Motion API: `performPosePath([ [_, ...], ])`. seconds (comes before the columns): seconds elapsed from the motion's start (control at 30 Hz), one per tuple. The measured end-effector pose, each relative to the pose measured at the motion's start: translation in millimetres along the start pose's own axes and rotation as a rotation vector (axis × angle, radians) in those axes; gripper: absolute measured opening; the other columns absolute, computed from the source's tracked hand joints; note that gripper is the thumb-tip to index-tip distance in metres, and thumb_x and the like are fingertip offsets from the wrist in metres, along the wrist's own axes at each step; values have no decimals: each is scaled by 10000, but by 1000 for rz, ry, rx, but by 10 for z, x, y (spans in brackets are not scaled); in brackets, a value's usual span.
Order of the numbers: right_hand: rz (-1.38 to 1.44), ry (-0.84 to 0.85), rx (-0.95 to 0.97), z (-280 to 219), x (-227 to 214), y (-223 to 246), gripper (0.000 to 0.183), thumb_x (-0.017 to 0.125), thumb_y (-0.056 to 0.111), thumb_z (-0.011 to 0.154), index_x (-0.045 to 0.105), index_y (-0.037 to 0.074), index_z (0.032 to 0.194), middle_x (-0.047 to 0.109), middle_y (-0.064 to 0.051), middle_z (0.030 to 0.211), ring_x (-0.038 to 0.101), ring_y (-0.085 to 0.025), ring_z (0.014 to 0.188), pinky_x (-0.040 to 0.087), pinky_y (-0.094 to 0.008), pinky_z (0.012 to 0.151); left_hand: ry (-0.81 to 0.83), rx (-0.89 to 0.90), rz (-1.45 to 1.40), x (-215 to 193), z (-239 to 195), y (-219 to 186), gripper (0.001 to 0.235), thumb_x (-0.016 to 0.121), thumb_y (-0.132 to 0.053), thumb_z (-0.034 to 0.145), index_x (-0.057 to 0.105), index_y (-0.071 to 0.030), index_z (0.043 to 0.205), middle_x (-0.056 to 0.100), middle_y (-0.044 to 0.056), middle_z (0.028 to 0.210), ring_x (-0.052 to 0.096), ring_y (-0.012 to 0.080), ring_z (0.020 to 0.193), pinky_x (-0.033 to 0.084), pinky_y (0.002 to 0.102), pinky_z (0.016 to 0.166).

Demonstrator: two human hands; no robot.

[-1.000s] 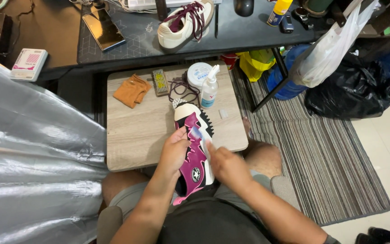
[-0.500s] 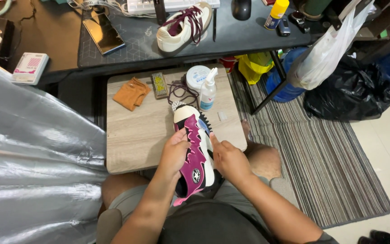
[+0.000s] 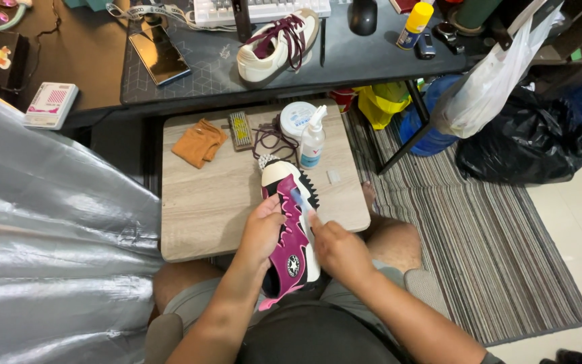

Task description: The person cleans a pink and white sneaker by spraying a cleaning solution and scrubbing the upper with a toothbrush. They repeatedly apply solution and scrub the same areas throughout the clip.

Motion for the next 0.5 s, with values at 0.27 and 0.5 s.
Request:
performPosePath([
  [0.27, 333, -22, 387, -15, 119, -245, 439, 611, 184, 875, 712, 145, 1300, 590, -19, 687, 637, -253, 484, 529, -346, 408, 21, 13, -12, 31, 11, 11, 715, 379, 156, 801, 379, 73, 1511, 562, 235, 1440, 583, 349, 1278, 481, 458, 1064],
  [0.5, 357, -4, 410, -142, 135, 8, 490, 622, 234, 862, 682, 246, 1349, 593, 22, 705, 650, -247, 478, 550, -370, 405, 24, 6, -6, -26, 86, 40, 710, 377, 152, 799, 388, 79, 1505, 558, 246, 1443, 587, 367, 1274, 484, 479, 1065],
])
Point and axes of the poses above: each hand's wrist, its own z-axis towards the middle knuckle, its own x-axis out of the palm, y = z × x, the point moved 7 cm from there along z, towards the middle knuckle
